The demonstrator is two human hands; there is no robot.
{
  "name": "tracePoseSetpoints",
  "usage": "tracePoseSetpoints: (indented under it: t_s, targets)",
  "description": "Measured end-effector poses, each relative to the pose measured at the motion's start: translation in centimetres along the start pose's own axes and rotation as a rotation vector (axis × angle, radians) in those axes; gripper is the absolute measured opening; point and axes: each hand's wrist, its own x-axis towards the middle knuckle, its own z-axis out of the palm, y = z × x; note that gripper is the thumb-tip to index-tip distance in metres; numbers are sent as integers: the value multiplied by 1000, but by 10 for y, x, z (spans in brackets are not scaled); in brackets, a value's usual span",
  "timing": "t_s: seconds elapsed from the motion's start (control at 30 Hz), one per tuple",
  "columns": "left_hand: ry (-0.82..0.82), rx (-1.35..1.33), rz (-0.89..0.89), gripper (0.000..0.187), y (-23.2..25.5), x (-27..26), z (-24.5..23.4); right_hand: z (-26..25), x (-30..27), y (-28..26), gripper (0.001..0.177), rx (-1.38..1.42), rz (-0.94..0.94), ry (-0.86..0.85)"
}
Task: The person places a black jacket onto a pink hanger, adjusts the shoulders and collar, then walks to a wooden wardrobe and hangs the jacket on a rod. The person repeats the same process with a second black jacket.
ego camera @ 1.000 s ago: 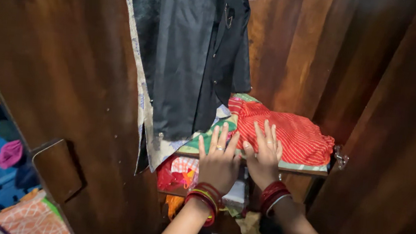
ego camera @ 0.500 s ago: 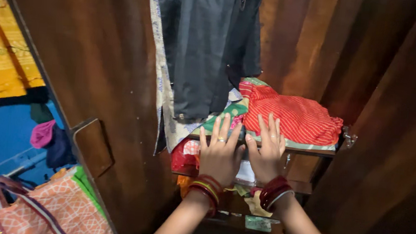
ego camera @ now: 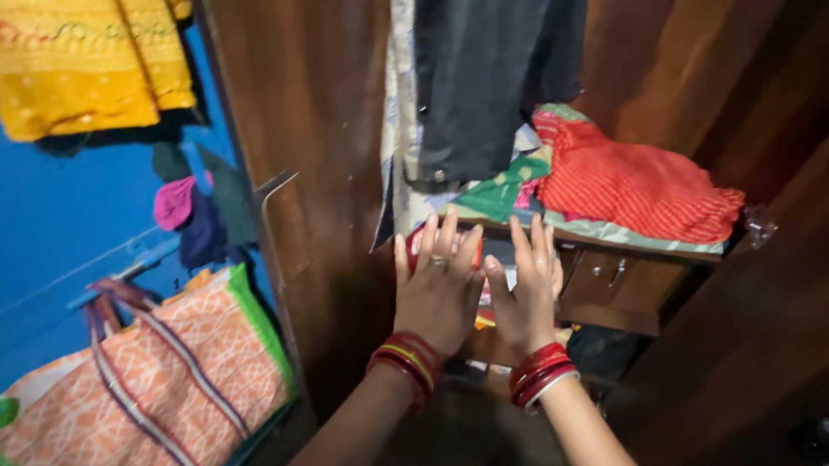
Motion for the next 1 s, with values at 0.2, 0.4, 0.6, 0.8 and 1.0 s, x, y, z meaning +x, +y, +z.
tracePoseSetpoints:
  t_s: [0.2,0.4,0.6,0.8,1.0]
  targets:
    - [-30,6,-69,59,-7,-18,-20,4,-20,-25,64,-14,6,-14]
    - [-48,0,-88,60,-15,-32,-46,6,-34,-53,62,39,20,-48]
    - [-53,14,-132,61,-22,-46,-64,13,-46,-77,68,56,41,-132]
    - [4,67,-144,58,-35,-58,-84,28,-52,-94,67,89,-76,-123]
    - [75,173,-207,55,-40,-73,-102,38,-53,-114,63,177,-145,-148]
